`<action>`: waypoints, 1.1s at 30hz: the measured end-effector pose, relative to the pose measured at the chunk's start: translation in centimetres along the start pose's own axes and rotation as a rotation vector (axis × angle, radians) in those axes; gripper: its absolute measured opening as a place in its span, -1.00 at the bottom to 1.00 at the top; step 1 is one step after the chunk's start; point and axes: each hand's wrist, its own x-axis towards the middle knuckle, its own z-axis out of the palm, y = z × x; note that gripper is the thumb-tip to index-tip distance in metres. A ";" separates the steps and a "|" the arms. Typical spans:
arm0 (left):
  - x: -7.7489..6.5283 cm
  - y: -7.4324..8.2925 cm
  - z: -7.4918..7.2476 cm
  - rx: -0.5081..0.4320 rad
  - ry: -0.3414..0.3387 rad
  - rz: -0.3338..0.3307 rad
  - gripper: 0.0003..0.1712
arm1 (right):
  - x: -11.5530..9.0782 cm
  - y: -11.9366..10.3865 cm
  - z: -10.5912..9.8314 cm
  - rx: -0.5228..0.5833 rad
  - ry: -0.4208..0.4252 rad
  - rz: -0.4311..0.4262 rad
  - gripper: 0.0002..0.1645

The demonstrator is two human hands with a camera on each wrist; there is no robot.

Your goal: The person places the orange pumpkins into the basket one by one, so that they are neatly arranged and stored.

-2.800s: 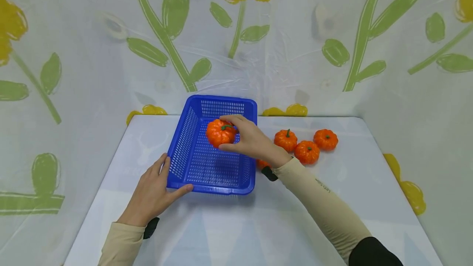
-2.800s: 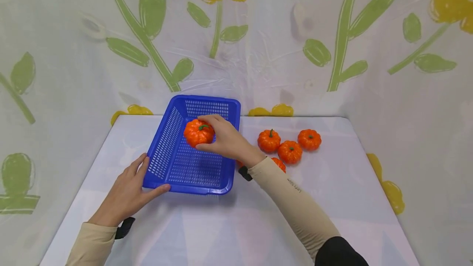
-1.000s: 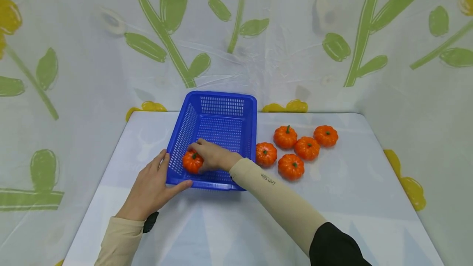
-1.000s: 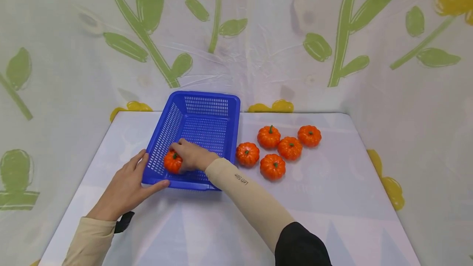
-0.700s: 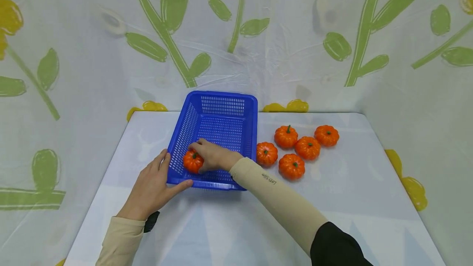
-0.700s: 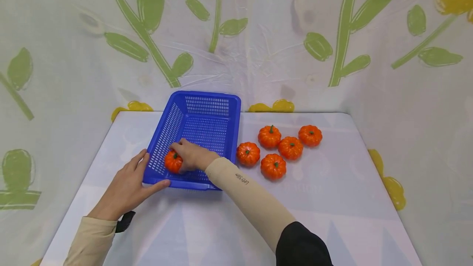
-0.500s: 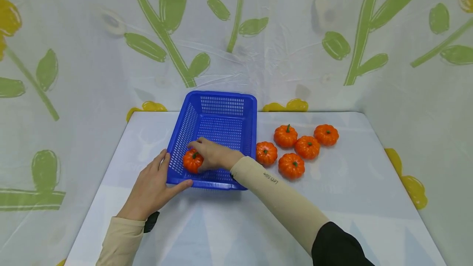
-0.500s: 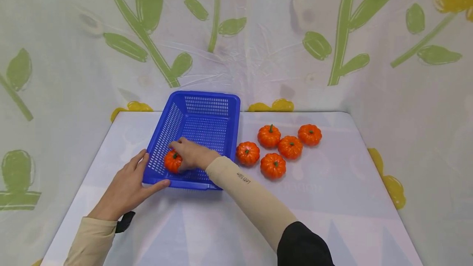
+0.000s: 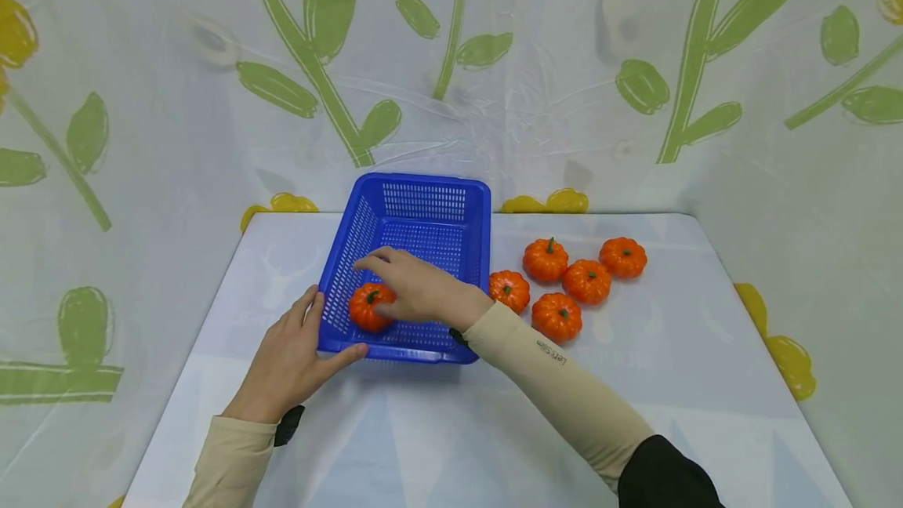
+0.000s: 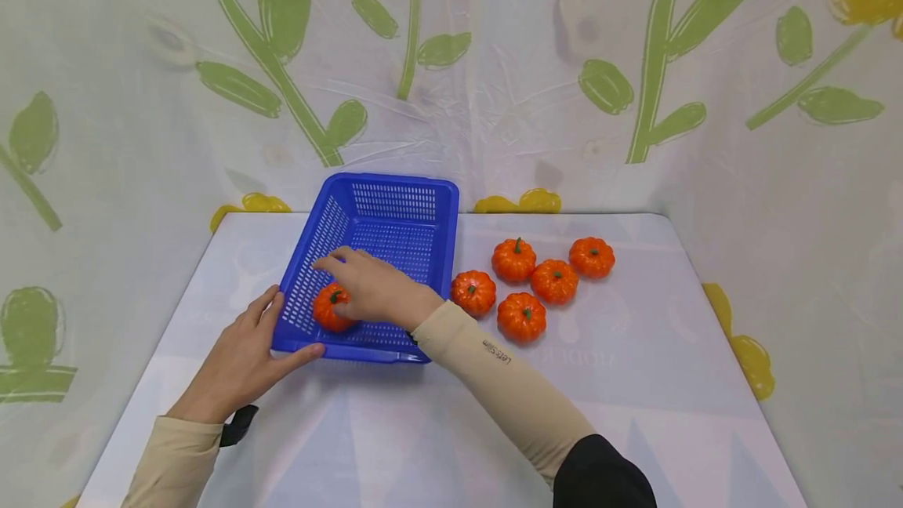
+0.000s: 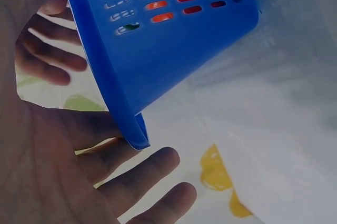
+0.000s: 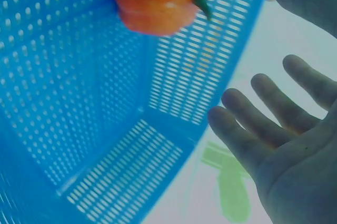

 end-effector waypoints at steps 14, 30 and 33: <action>0.1 -0.1 -0.2 -0.008 -0.002 -0.004 0.34 | -4.0 0.2 -2.7 -0.083 0.222 -0.036 -0.15; 0.1 0.0 -0.1 -0.033 -0.018 -0.026 0.37 | -9.4 5.3 -3.1 0.037 0.346 0.128 -0.21; 0.1 0.0 0.0 -0.031 -0.024 -0.031 0.37 | -10.8 6.4 -3.0 0.074 0.372 0.162 -0.22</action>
